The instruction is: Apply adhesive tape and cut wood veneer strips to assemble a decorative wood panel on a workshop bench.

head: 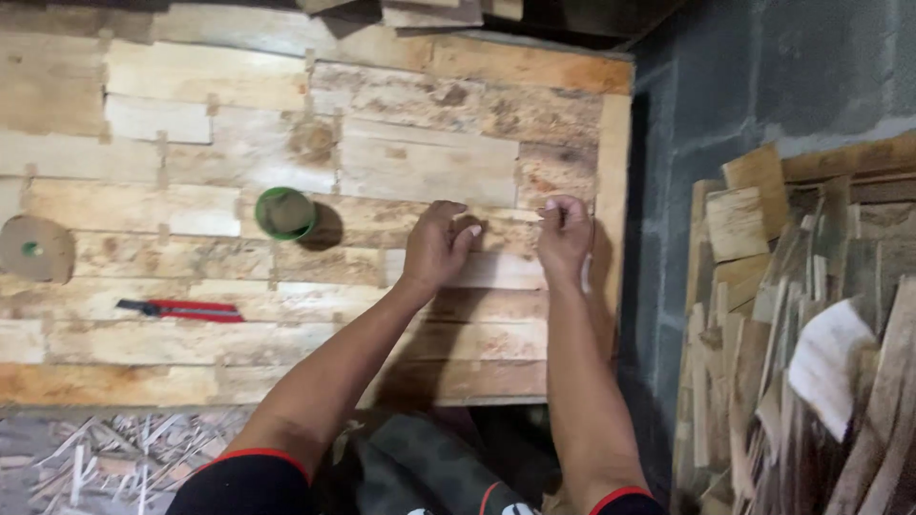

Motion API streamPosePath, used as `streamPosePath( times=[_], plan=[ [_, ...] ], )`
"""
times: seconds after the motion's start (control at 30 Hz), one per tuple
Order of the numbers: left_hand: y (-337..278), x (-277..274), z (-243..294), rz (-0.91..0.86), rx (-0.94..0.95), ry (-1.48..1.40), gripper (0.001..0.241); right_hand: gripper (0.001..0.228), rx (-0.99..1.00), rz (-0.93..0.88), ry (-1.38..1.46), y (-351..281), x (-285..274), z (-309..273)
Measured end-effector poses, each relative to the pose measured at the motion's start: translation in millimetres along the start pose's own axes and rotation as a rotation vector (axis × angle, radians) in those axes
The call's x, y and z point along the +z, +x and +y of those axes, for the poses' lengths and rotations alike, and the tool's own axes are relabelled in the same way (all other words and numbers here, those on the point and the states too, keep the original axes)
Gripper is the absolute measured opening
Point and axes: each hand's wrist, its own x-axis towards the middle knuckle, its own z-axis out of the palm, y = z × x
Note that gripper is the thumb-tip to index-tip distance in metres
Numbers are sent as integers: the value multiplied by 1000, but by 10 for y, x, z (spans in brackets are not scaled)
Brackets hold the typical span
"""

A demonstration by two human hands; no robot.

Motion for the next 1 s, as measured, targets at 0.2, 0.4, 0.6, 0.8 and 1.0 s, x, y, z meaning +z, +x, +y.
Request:
streamPosePath(
  times=[0.2, 0.4, 0.6, 0.8, 1.0],
  plan=[
    [721, 760, -19, -228, 276, 470, 67, 7, -67, -11, -196, 1072, -766, 529],
    [1413, 1494, 25, -537, 381, 902, 64, 7, -201, -176, -221, 1902, -889, 743],
    [1949, 2099, 53, -524, 422, 1027, 69, 1, -200, -286, -462, 2298, -721, 424],
    [2194, 1838, 553, -711, 291, 1007, 76, 2, -177, -367, -602, 2571, -658, 245],
    [2244, 1992, 258, -660, 428, 1186, 77, 8, -250, -488, -776, 2866, -635, 301]
  ],
)
